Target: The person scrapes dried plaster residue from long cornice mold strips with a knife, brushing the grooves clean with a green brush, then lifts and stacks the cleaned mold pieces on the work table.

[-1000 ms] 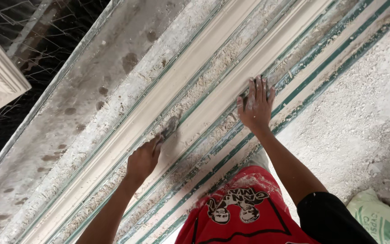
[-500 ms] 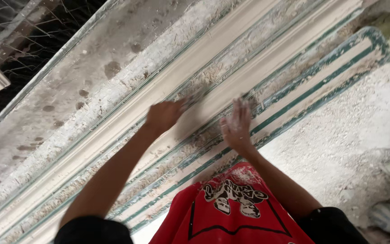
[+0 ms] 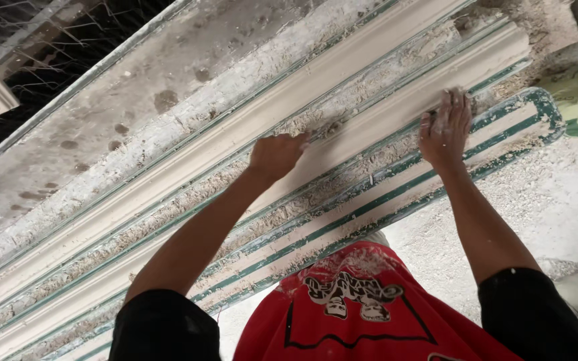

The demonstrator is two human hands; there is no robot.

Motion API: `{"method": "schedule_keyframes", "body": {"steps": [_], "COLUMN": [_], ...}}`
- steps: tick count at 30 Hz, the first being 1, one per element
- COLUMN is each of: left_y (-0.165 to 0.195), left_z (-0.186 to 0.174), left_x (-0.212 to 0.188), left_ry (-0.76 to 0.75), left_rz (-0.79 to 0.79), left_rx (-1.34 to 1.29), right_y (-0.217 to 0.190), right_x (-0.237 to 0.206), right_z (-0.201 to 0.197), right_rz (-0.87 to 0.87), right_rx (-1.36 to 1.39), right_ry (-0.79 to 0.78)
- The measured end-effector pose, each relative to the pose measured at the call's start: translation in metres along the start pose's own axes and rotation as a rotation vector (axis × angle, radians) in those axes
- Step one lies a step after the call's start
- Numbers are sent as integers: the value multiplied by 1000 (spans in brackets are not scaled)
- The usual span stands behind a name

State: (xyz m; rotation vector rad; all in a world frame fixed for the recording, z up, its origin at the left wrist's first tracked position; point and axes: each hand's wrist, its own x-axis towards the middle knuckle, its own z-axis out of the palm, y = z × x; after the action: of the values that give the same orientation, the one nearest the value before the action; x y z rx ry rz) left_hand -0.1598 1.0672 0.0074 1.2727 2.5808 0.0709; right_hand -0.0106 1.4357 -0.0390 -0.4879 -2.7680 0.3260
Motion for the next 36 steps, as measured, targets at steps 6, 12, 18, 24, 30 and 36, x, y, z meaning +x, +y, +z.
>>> {"method": "schedule_keyframes", "body": {"steps": [6,12,18,24,30,36], "left_y": [-58,-51,13,-17,-26,78], "left_z": [-14,-47,-26,-20,-53,-24], "left_x": [-105,-99,46,-6,-50,121], "left_ry": [-164,-153,-90,-204,-183,-33], "left_rz": [-110,-117,-65,-38,0,100], "left_rx": [-16,81,-13,-24,74,-56], "right_y": [-10,-9,-4,-1,-3,1], "right_x": [-12,-8,-10,-13,-11,-11], "right_z": [4,7,8,8,14,15], "right_rz": [30,39,3,25,55,39], "right_rx": [34,13,21,84,13,-6], "right_ry": [-1,6,24,7,-9,-16]}}
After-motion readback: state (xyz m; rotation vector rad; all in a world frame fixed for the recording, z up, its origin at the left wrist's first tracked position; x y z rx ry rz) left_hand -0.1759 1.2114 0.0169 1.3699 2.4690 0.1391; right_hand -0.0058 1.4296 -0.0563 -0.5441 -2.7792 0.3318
